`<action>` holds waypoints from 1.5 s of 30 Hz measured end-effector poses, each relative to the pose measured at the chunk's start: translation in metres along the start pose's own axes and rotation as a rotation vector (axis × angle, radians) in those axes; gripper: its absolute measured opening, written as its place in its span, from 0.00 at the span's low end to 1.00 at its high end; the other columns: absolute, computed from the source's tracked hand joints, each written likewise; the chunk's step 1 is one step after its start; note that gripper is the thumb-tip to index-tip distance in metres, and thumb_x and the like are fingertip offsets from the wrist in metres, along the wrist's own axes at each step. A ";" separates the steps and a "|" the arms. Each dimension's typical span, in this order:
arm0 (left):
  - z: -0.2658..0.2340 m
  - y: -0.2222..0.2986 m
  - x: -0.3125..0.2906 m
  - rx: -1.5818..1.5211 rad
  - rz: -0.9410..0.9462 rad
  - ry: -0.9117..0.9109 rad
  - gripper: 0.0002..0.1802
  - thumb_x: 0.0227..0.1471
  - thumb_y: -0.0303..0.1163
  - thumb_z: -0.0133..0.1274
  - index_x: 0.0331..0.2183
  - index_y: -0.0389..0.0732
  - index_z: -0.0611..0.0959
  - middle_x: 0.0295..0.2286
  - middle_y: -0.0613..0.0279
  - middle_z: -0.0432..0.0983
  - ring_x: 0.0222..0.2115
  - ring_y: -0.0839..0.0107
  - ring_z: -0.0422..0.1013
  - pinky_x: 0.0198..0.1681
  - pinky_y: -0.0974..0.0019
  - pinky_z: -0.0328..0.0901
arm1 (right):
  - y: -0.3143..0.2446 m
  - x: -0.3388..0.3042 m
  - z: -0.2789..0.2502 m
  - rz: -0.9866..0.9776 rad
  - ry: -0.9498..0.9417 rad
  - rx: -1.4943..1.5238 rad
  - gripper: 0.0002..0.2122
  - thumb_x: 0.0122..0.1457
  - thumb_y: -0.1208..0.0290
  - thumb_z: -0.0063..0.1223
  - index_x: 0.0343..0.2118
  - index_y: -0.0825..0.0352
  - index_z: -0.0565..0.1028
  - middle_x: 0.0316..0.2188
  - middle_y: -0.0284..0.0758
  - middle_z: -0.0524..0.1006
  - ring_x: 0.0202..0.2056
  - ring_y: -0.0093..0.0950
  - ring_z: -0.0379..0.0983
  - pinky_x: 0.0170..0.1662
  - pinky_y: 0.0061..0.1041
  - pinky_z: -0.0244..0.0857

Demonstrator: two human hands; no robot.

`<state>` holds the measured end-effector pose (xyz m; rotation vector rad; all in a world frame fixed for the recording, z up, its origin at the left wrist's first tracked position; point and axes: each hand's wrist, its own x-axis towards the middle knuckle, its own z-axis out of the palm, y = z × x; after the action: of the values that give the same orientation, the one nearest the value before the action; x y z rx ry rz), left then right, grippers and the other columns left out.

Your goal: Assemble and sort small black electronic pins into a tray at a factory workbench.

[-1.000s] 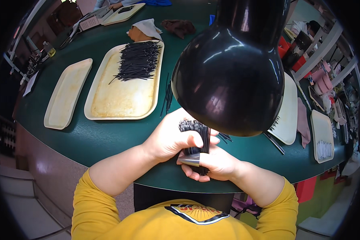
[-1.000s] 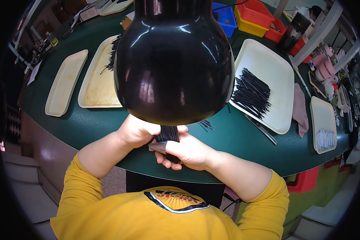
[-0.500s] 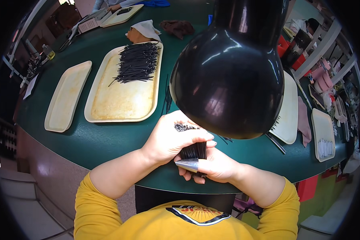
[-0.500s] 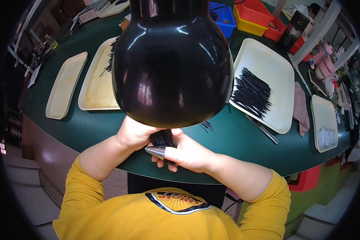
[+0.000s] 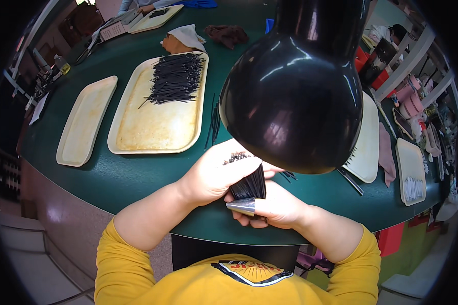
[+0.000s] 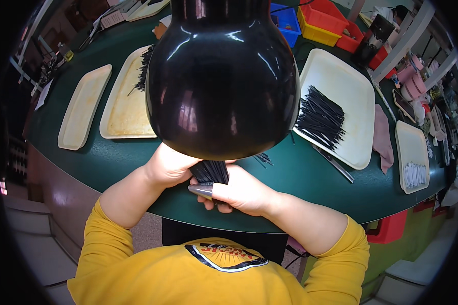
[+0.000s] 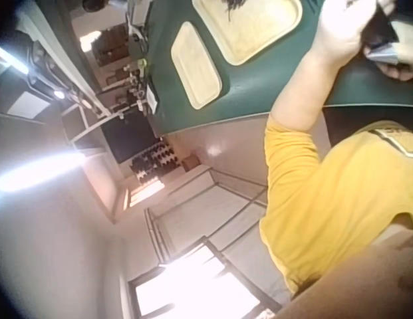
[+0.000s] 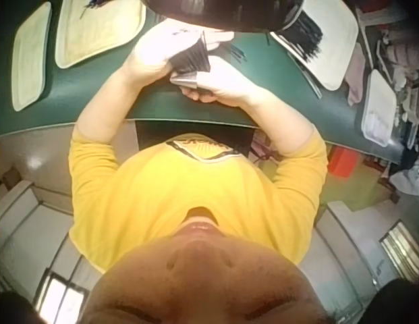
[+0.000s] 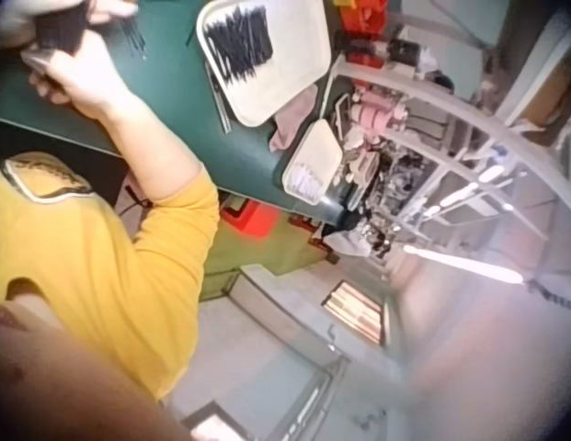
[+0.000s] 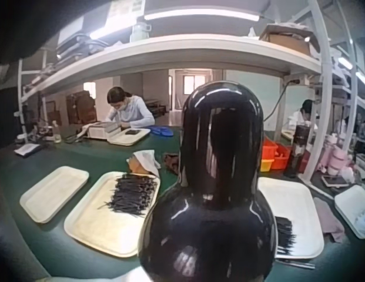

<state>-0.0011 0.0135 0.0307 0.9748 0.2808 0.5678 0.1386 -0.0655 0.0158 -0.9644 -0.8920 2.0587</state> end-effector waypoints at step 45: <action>-0.009 0.000 0.010 -0.358 0.253 -0.156 0.35 0.45 0.45 0.54 0.49 0.35 0.62 0.46 0.55 0.63 0.48 0.68 0.60 0.51 0.63 0.55 | 0.001 -0.004 0.000 -0.158 -0.015 0.165 0.04 0.56 0.72 0.45 0.31 0.64 0.66 0.11 0.27 0.59 0.11 0.13 0.50 0.13 0.14 0.42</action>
<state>0.0028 0.0247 0.0259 0.7046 -0.0851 0.7395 0.1398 -0.0691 0.0169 -0.7668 -0.7666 1.9722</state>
